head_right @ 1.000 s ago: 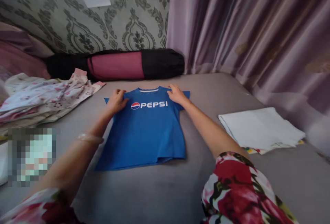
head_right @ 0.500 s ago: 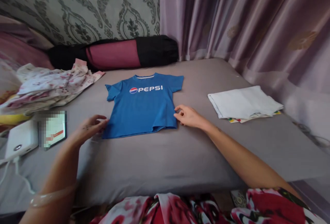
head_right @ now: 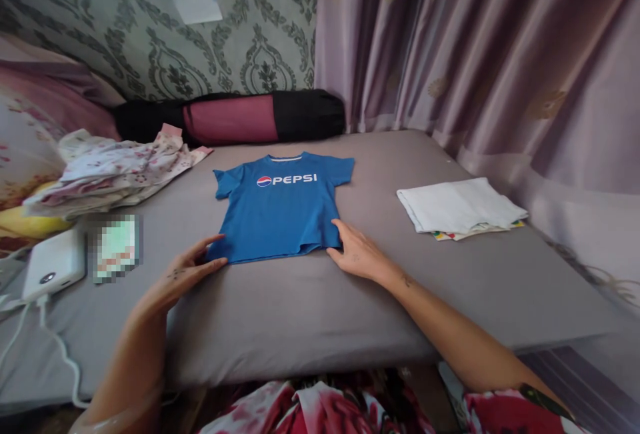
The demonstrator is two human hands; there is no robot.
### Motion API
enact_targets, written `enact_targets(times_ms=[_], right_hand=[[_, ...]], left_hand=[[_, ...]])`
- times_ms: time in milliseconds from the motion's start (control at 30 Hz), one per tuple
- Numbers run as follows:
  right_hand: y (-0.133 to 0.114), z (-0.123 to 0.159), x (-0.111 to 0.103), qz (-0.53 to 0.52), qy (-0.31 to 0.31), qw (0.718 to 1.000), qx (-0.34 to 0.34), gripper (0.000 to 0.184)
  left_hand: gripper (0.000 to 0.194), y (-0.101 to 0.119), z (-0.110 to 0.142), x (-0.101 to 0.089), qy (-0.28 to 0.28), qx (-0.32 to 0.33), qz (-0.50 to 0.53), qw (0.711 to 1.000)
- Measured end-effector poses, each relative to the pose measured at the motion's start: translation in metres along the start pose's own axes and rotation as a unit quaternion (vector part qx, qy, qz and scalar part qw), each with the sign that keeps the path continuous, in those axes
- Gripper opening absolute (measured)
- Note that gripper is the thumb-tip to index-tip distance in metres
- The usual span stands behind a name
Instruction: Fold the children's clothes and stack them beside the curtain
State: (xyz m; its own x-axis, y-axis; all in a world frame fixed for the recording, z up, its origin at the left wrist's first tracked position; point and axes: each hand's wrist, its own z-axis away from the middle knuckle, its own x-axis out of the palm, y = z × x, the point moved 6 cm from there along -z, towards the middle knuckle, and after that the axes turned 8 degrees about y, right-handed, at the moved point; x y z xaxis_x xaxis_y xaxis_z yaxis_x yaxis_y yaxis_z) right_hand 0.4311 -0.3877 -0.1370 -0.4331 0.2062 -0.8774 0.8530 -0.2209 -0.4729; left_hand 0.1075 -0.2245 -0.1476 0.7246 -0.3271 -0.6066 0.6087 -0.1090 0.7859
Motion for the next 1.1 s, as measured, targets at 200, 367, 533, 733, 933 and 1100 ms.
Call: enact_targets(times_ms=[200,367,533,733,933,1100], right_hand=[[0.013,-0.003,-0.003,0.001,0.056,0.998,0.04,0.037],[0.009,-0.001,-0.004,0.03,0.068,0.995,0.061,0.044],[0.007,-0.004,-0.002,0.066,0.072,0.99,0.097,0.047],[0.0,-0.007,-0.019,0.141,0.095,0.984,0.058,0.042],[-0.009,0.002,-0.024,0.262,0.032,0.961,-0.081,0.036],[-0.012,0.004,-0.017,0.243,0.03,0.948,-0.205,0.032]], left_hand=[[0.059,0.003,0.001,0.0,0.01,-0.026,0.044,0.999],[0.056,0.007,0.005,-0.002,0.02,-0.026,0.038,0.999],[0.068,0.009,0.007,0.002,-0.02,0.003,0.023,1.0],[0.063,0.009,0.001,-0.009,0.03,0.009,0.032,0.999],[0.044,0.004,-0.009,-0.015,0.022,0.064,-0.095,0.993],[0.038,0.009,-0.013,-0.016,0.008,0.172,-0.175,0.969]])
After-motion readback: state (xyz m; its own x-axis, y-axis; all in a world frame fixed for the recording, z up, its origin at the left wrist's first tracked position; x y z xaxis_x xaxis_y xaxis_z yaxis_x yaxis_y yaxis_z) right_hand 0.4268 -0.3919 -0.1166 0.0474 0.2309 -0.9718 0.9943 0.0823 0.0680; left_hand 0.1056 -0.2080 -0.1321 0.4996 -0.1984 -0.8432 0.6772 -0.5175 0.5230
